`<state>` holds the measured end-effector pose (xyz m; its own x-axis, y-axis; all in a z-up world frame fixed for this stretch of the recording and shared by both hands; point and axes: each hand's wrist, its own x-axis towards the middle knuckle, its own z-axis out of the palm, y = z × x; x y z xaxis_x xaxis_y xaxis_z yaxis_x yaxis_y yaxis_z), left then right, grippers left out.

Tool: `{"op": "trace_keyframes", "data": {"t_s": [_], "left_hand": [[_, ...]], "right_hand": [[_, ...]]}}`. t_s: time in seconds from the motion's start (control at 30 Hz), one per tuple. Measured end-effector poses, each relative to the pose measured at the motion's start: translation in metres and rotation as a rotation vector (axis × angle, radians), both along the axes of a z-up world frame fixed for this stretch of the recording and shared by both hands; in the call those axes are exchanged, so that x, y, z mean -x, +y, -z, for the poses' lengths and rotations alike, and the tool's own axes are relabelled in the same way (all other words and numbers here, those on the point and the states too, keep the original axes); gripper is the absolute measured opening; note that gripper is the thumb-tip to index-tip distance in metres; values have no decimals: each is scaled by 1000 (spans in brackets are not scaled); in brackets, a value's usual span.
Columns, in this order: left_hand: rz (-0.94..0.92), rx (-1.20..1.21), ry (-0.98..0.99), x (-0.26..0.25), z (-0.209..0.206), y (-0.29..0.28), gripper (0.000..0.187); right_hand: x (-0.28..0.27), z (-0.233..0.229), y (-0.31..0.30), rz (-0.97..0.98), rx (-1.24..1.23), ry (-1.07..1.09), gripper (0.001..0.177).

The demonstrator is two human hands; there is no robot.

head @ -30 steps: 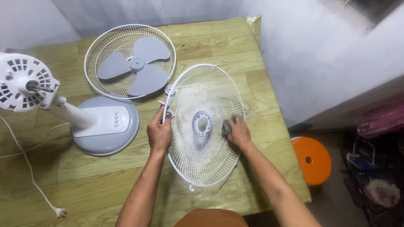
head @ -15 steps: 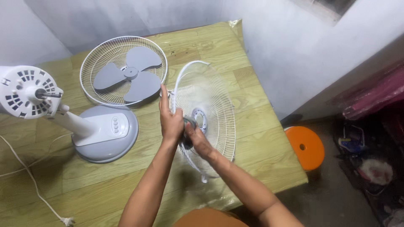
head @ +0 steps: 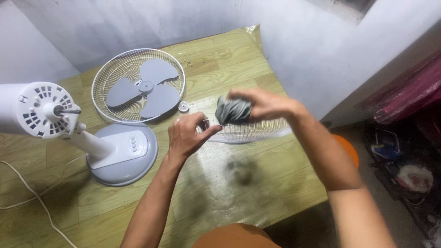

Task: The person wipes the front fan cage with a cloth, then reassembles the fan by attaching the front cage, installing the fan blade, securing it with the blade nut, and finally attaching the rear cage.

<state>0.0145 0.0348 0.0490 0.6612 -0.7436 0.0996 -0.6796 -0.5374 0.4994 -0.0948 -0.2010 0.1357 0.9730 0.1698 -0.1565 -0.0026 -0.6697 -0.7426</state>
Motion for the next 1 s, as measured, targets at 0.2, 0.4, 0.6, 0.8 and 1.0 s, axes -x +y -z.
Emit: {"op": "trace_keyframes", "data": {"t_s": [0.2, 0.4, 0.6, 0.8, 1.0], "left_hand": [[-382, 387, 200, -27, 17, -14, 51], [-391, 821, 1019, -85, 102, -17, 53], [-660, 608, 1350, -81, 239, -31, 48], [-707, 383, 1151, -64, 338, -55, 67], [-909, 359, 885, -34, 317, -60, 95]], "right_hand": [[-27, 6, -28, 423, -89, -1038, 35], [8, 63, -43, 733, -847, -978, 35], [30, 109, -57, 868, -1064, -670, 32], [36, 173, -80, 927, -872, -554, 29], [48, 238, -91, 955, -564, -283, 28]]}}
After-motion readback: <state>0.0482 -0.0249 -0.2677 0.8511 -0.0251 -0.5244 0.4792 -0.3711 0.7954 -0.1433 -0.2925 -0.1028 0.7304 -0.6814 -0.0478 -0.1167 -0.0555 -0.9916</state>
